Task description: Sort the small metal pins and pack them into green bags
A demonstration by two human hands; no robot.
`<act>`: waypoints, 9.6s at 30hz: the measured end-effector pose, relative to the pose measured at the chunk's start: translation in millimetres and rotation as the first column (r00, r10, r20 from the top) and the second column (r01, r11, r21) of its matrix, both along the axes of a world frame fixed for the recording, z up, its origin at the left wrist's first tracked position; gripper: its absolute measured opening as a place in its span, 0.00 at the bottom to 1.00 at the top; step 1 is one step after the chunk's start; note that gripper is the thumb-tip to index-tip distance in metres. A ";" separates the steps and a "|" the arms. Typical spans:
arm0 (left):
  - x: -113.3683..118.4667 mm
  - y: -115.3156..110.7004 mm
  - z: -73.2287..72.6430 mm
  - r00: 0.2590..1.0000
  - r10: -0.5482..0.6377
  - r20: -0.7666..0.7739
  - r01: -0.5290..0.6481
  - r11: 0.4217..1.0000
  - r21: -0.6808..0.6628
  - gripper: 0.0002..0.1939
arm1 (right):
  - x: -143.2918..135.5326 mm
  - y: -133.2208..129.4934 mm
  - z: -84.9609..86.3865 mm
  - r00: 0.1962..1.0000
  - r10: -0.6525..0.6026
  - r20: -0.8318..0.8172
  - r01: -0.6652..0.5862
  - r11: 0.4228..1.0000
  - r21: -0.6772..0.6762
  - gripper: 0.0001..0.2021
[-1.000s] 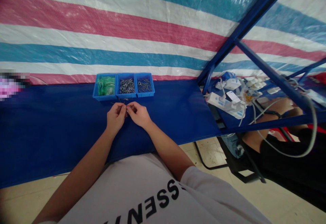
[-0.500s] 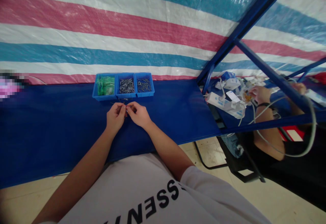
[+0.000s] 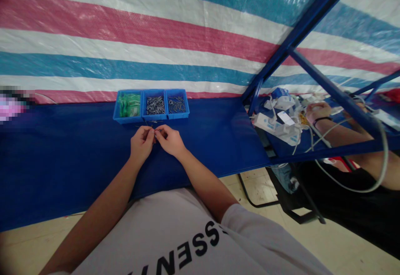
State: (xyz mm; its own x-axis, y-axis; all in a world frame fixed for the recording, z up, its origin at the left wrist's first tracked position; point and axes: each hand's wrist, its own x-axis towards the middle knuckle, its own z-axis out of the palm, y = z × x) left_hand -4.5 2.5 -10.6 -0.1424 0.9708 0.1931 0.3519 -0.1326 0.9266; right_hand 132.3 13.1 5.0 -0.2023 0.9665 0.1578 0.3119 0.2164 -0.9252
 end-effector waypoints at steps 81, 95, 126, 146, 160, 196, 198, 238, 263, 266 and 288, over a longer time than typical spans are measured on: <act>1.3 -2.6 6.5 0.999 -0.007 -0.034 0.007 1.000 0.015 0.12 | -2.4 1.6 -3.2 0.984 -0.053 -0.169 0.047 0.998 -0.040 0.10; 0.3 -5.9 10.8 0.994 0.009 -0.113 -0.001 0.998 0.066 0.24 | -4.4 2.5 -0.7 0.918 0.007 -0.396 -0.039 0.997 -0.072 0.14; 3.5 -5.8 12.9 0.998 0.059 0.021 -0.059 0.998 0.011 0.13 | -6.3 8.9 -6.7 0.888 -0.147 -0.436 0.074 0.981 -0.179 0.17; 3.4 -5.4 11.7 0.996 0.072 0.061 -0.074 0.997 0.028 0.13 | -5.4 8.1 -3.2 0.874 -0.153 -0.461 0.075 0.980 -0.184 0.17; 4.0 -5.1 9.3 0.991 0.037 0.127 -0.042 0.998 0.040 0.11 | -6.0 7.7 -2.5 0.864 -0.139 -0.483 0.052 0.981 -0.189 0.16; 3.2 -7.3 17.0 0.994 0.105 -0.043 -0.104 0.994 0.028 0.20 | -6.4 9.4 -7.1 0.844 -0.124 -0.522 0.031 0.983 -0.183 0.14; 3.0 -6.7 15.5 0.994 0.107 -0.022 -0.107 0.994 0.030 0.20 | -6.0 9.8 -8.0 0.840 -0.139 -0.525 0.044 0.981 -0.188 0.14; 1.9 -7.2 15.6 0.993 0.114 -0.012 -0.113 0.992 0.053 0.19 | -4.6 11.1 -2.0 0.863 -0.042 0.503 -0.091 0.967 0.236 0.21; 0.7 -5.9 13.3 0.992 0.123 -0.014 -0.123 0.992 0.025 0.19 | -5.4 12.3 -6.7 0.850 -0.047 0.524 -0.085 0.971 0.224 0.15; 0.0 -5.8 13.3 0.991 0.135 -0.004 -0.135 0.991 0.024 0.20 | -5.6 10.9 -5.7 0.845 -0.071 0.529 -0.053 0.975 0.217 0.14; 0.6 -2.8 3.4 0.986 0.157 0.063 -0.159 0.987 0.020 0.19 | -4.5 12.6 -2.5 0.733 -0.206 0.649 0.078 0.972 0.219 0.08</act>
State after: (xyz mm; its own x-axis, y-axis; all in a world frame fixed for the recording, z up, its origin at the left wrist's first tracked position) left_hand -3.9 -0.3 -7.2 -0.3058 0.9302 0.2029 0.3136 -0.1029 0.9440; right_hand 127.8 25.7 2.6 -0.1791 0.9642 0.1958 0.8710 0.2479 -0.4242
